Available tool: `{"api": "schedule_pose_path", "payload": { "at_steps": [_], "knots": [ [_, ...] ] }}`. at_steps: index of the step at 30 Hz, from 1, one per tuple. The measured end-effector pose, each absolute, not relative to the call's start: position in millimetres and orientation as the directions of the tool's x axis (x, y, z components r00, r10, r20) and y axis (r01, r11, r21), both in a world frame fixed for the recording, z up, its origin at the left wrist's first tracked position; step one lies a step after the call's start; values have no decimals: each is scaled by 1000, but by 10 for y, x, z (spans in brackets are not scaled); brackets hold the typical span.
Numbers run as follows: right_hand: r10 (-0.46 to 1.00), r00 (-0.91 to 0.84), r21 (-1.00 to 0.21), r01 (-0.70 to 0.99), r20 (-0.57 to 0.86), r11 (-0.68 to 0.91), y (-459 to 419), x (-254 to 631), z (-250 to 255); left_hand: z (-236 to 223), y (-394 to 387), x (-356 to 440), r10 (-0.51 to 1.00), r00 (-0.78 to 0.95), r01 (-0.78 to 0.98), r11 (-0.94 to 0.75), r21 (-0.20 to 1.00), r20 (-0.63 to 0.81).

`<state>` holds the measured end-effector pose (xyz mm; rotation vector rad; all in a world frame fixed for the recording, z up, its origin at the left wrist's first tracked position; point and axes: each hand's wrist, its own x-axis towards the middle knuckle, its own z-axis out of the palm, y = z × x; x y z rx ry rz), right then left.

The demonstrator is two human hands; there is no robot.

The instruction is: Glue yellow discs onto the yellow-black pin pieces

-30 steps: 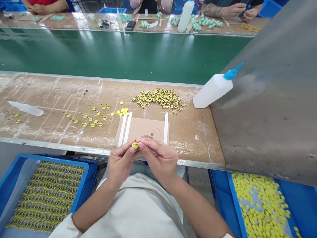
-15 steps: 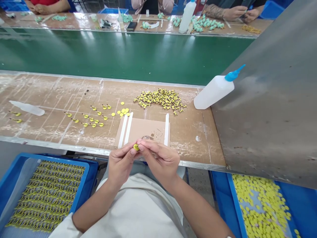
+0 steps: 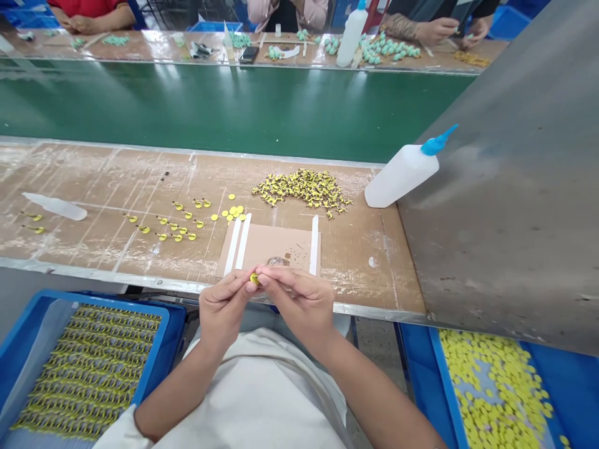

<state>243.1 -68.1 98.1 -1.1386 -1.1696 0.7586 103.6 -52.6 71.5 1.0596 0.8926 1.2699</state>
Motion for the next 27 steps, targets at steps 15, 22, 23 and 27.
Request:
{"api": "schedule_pose_path", "payload": {
  "at_steps": [15,22,23,27],
  "knots": [
    [917,306,-967,98,255,236,-684,2404,941,791,-543,1001,996,81,-204,-17,979,34],
    [925,328,-979,8,194,203,-673,2386,989,811,-514,963,992,128,-227,33,973,-4],
    [925,326,-979,2,193,203,-671,2386,991,805,-509,964,992,126,-245,49,968,-18],
    [942,288,-983,-15,170,182,-680,2388,960,765,-492,972,988,132,-326,115,938,-76]
  ]
}}
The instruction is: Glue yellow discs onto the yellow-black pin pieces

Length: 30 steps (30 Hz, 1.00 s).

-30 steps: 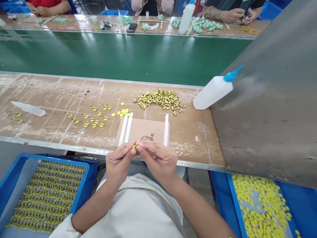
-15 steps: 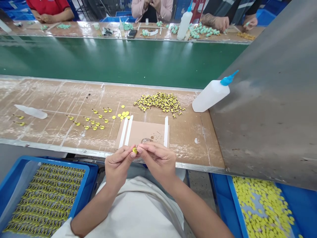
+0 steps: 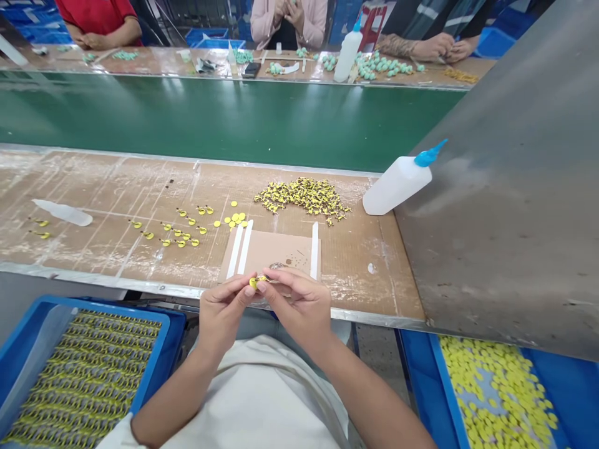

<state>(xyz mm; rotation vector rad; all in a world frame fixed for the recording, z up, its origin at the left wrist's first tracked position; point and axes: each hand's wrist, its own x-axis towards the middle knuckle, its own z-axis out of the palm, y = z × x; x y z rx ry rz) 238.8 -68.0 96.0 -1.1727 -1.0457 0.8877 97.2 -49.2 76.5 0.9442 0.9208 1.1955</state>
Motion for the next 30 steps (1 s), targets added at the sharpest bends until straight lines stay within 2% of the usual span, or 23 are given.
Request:
{"api": "schedule_pose_path", "payload": {
  "at_steps": [4,10,16,20,23,27,30],
  "knots": [
    [956,274,-991,-44,107,123,-697,2384,934,741,-474,972,979,168,-369,169,914,-113],
    [970,245,-984,-173,-3,41,-660,2378,972,704,-440,944,981,179,-362,132,923,-70],
    [980,183,-958,-285,-77,-23,-627,2376,1009,675,-444,912,973,213,-386,167,907,-89],
    [973,131,-931,-339,-191,-137,-543,2424,1037,686,-435,866,972,225,-421,164,892,-72],
    [967,110,-931,-314,-230,-186,-355,2491,1083,686,-409,790,981,167,-442,166,882,-101],
    [980,62,-959,-227,-187,-168,86,2519,1135,660,-345,660,990,15,-435,135,890,-142],
    [995,20,-994,-42,-98,-98,506,2451,1095,605,-282,541,984,-104,-391,91,916,-142]
  ]
}}
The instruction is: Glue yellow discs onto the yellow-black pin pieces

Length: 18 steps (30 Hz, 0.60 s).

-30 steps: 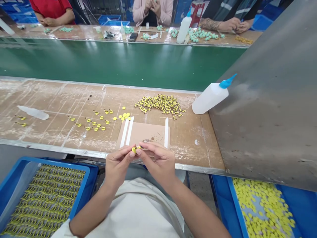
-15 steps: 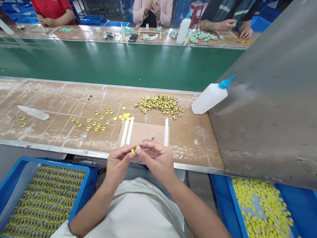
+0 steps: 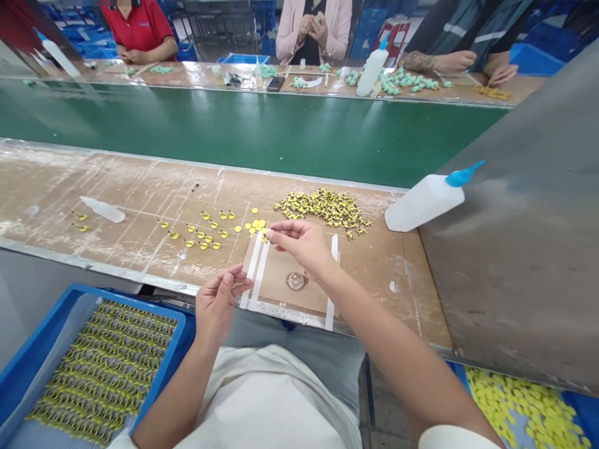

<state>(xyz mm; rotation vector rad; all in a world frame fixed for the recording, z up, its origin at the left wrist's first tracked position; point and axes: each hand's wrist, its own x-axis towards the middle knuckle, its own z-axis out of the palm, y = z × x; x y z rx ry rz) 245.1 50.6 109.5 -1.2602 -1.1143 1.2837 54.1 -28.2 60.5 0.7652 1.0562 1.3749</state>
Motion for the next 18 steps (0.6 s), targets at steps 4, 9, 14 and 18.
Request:
{"api": "schedule_pose_path", "payload": {
  "at_steps": [4,9,14,18],
  "knots": [
    [999,-18,-945,324,32,36,1099,2275,901,462,-184,328,964,-263,-155,4,988,-45],
    [988,-102,-811,565,113,151,1715,2022,621,249,-71,115,922,-313,234,-158,959,228],
    [973,-190,-669,707,131,228,2039,1833,439,126,-61,123,896,-199,429,-284,857,396],
    [969,-217,-602,760,121,246,2108,1754,374,44,-76,157,847,-142,524,-375,765,512]
  ]
}}
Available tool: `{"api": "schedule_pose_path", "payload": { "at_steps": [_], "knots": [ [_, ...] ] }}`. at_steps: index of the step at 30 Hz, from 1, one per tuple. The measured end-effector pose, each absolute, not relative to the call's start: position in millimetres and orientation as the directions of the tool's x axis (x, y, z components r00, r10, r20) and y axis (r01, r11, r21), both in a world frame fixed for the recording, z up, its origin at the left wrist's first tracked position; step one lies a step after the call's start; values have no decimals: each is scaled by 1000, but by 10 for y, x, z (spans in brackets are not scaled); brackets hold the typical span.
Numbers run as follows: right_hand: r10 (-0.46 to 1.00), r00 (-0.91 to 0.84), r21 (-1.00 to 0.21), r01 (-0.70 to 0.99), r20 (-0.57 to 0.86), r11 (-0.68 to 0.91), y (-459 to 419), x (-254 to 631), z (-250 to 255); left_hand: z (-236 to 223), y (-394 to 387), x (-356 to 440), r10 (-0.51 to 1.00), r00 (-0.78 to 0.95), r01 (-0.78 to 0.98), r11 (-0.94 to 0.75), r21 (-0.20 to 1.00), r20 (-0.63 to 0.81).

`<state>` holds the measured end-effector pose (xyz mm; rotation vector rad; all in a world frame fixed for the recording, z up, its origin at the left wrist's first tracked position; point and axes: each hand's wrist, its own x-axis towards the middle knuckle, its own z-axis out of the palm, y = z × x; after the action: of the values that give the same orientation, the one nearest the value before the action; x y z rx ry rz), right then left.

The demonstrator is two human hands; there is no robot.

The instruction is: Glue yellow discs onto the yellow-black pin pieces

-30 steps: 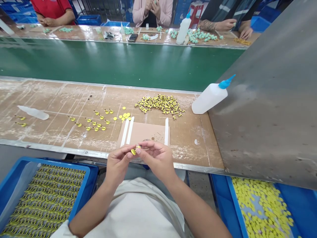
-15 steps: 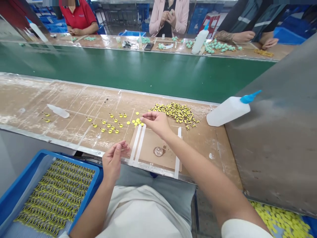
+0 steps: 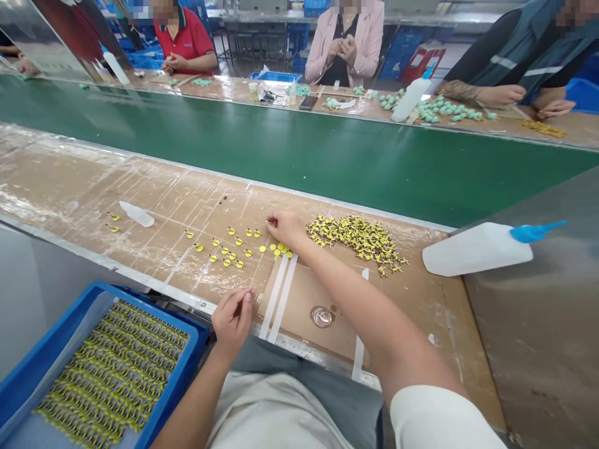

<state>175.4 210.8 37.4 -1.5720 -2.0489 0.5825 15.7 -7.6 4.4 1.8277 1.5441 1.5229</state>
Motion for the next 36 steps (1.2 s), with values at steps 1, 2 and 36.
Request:
{"api": "schedule_pose_path", "payload": {
  "at_steps": [1,2,36],
  "knots": [
    [968,-220,-589,770,119,247,2110,1749,373,28,-75,159,831,-131,547,-394,739,540],
    [968,-222,-578,778,116,247,2109,1752,378,16,-72,161,818,-123,564,-408,718,561],
    [477,-442,-321,383,760,866,-48,2755,1215,735,-222,839,963,268,-552,156,819,-2]
  ]
}}
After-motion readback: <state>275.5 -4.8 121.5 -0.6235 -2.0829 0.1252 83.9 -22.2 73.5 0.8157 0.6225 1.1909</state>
